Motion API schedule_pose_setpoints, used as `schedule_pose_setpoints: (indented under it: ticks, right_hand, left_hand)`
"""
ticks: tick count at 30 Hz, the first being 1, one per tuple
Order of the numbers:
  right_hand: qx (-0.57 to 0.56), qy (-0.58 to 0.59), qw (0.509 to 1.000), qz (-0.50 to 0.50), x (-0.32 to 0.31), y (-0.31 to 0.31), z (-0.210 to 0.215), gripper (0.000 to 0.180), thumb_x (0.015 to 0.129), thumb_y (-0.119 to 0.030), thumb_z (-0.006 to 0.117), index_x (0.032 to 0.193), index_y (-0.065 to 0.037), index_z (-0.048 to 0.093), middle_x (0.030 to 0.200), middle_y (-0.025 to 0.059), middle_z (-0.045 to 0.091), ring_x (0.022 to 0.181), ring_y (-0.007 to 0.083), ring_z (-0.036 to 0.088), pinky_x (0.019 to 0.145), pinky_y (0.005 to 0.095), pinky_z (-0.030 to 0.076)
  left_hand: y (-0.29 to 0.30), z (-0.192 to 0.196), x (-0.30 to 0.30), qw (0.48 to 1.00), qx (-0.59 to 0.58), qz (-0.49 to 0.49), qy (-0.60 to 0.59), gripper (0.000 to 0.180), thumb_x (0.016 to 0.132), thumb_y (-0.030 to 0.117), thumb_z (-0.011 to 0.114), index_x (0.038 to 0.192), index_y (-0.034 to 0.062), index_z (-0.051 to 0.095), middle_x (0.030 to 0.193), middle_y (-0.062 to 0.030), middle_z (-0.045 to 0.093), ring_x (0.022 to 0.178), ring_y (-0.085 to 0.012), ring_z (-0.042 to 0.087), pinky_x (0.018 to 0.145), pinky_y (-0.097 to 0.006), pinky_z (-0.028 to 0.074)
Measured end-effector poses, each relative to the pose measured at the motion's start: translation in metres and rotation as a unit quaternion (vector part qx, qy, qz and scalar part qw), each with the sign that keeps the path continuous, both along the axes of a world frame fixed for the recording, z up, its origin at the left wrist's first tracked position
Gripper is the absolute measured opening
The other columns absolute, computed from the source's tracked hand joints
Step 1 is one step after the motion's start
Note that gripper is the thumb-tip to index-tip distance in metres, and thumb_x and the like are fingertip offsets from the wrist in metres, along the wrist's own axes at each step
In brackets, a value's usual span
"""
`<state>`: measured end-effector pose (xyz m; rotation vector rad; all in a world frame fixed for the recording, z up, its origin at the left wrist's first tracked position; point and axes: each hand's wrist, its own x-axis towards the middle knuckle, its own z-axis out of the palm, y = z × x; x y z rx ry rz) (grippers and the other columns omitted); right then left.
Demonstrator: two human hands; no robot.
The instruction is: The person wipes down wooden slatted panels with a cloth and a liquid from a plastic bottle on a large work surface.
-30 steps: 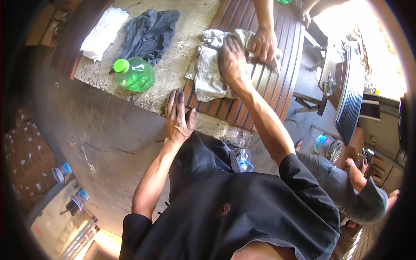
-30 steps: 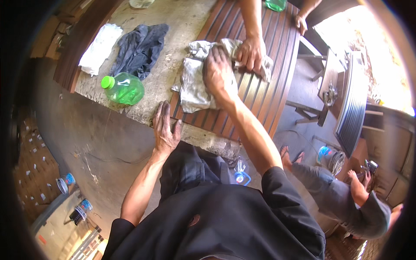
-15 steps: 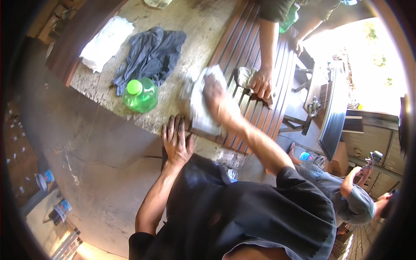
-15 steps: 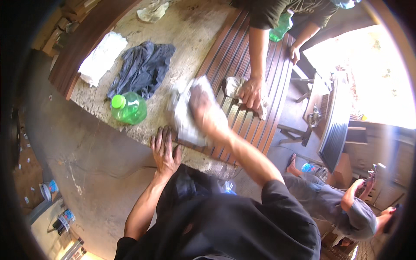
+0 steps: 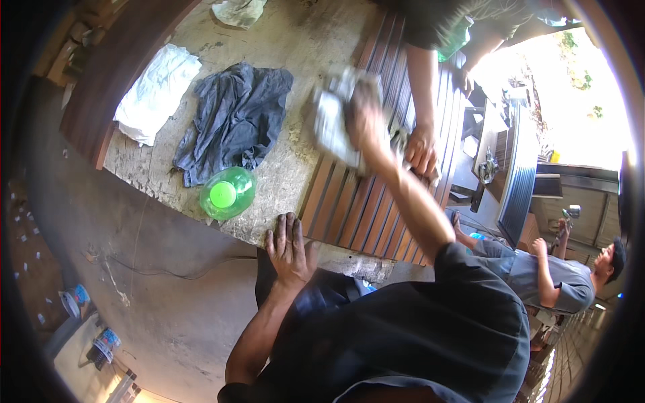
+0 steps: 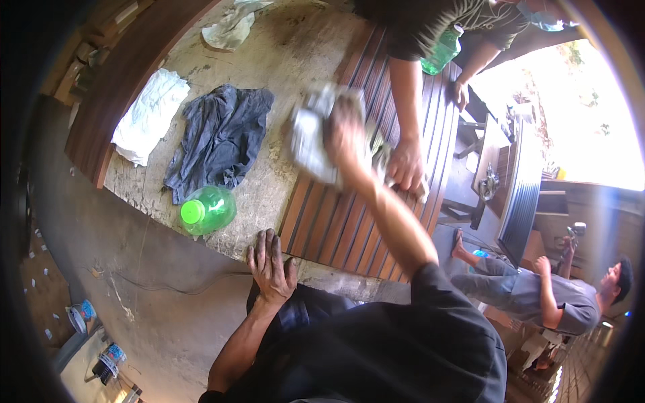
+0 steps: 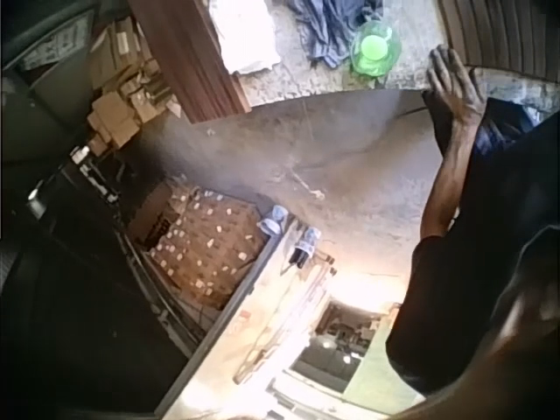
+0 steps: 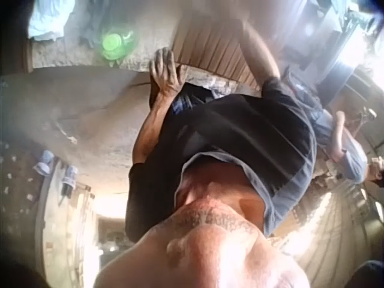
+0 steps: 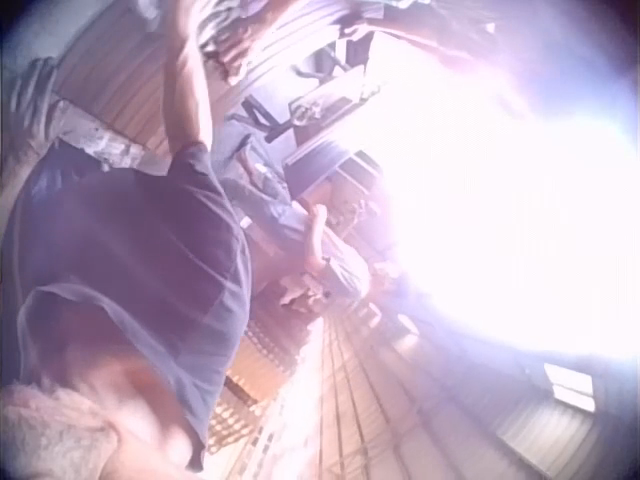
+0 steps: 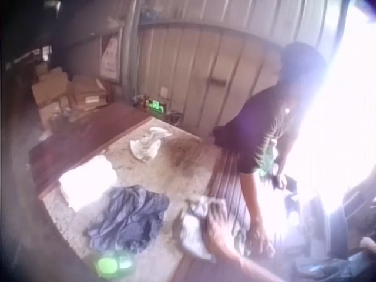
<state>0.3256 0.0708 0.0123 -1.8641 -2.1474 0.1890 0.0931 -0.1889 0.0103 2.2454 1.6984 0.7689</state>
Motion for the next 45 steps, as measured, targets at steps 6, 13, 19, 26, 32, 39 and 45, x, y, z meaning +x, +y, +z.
schedule_pose_setpoints:
  ticks: [6, 13, 19, 26, 32, 39, 45]
  right_hand:
    - [-0.094, -0.016, 0.994, 0.058, -0.035, -0.119, 0.042, 0.060, 0.105, -0.024, 0.036, 0.152, 0.012, 0.027, 0.161, 0.0325, 0.022, 0.154, 0.0414, 0.017, 0.128, 0.0485, 0.011]
    - [-0.011, -0.069, 0.997, -0.040, 0.047, 0.045, 0.004, 0.050, 0.100, -0.022, 0.042, 0.139, 0.007, 0.049, 0.150, 0.0337, 0.043, 0.136, 0.0369, 0.050, 0.111, 0.0469, 0.042]
    - [-0.051, 0.012, 0.985, 0.163, -0.053, -0.199, 0.048, 0.059, 0.100, -0.017, 0.048, 0.151, 0.008, 0.034, 0.155, 0.0323, 0.037, 0.150, 0.0386, 0.032, 0.126, 0.0497, 0.022]
    - [0.193, 0.028, 0.980, -0.032, 0.018, -0.041, 0.006, 0.052, 0.100, -0.018, 0.040, 0.147, 0.006, 0.044, 0.150, 0.0329, 0.044, 0.143, 0.0401, 0.042, 0.120, 0.0470, 0.035]
    - [-0.003, 0.092, 0.982, 0.166, -0.068, -0.281, 0.049, 0.051, 0.087, -0.010, 0.057, 0.134, 0.006, 0.055, 0.143, 0.0213, 0.055, 0.136, 0.0352, 0.050, 0.117, 0.0436, 0.038]
    - [-0.188, 0.860, 0.416, -0.228, -0.053, -0.432, 0.002, 0.034, 0.098, -0.005, 0.055, 0.131, 0.001, 0.059, 0.122, 0.0139, 0.067, 0.114, 0.0261, 0.064, 0.101, 0.0412, 0.050]
    - [-0.057, 0.990, -0.003, -0.131, -0.109, -0.455, -0.015, 0.046, 0.099, -0.020, 0.052, 0.140, 0.002, 0.052, 0.137, 0.0163, 0.062, 0.125, 0.0317, 0.060, 0.111, 0.0467, 0.045]
  left_hand:
    - [-0.004, -0.002, 0.001, 1.000, -0.019, -0.023, 0.005, 0.061, 0.104, 0.038, 0.043, 0.144, -0.0080, 0.044, 0.146, -0.0271, 0.052, 0.140, -0.0447, 0.044, 0.117, -0.060, 0.023]
    - [0.020, 0.006, 0.018, 0.997, -0.043, -0.054, -0.017, 0.061, 0.104, 0.035, 0.042, 0.147, -0.0080, 0.043, 0.152, -0.0245, 0.047, 0.145, -0.0418, 0.039, 0.119, -0.058, 0.020]
    - [-0.001, -0.010, -0.017, 0.995, -0.005, -0.088, -0.045, 0.065, 0.098, 0.038, 0.049, 0.145, -0.0060, 0.045, 0.147, -0.0274, 0.050, 0.138, -0.0446, 0.045, 0.116, -0.056, 0.027]
    - [0.016, -0.002, 0.007, 0.993, 0.043, -0.097, -0.052, 0.057, 0.101, 0.025, 0.047, 0.146, -0.0085, 0.043, 0.149, -0.0256, 0.050, 0.141, -0.0437, 0.043, 0.115, -0.052, 0.030]
    - [-0.003, -0.019, -0.046, 0.971, -0.117, -0.122, -0.167, 0.048, 0.099, 0.030, 0.051, 0.130, -0.0055, 0.060, 0.135, -0.0242, 0.061, 0.132, -0.0442, 0.051, 0.113, -0.052, 0.039]
    - [-0.030, 0.052, -0.046, 0.965, -0.142, -0.081, -0.205, 0.039, 0.102, 0.014, 0.055, 0.139, 0.0011, 0.057, 0.133, -0.0159, 0.066, 0.118, -0.0280, 0.065, 0.098, -0.038, 0.051]
    - [-0.059, 0.075, -0.023, 0.920, -0.206, -0.271, -0.194, 0.046, 0.094, 0.010, 0.060, 0.137, -0.0071, 0.053, 0.134, -0.0251, 0.060, 0.123, -0.0407, 0.059, 0.108, -0.048, 0.045]
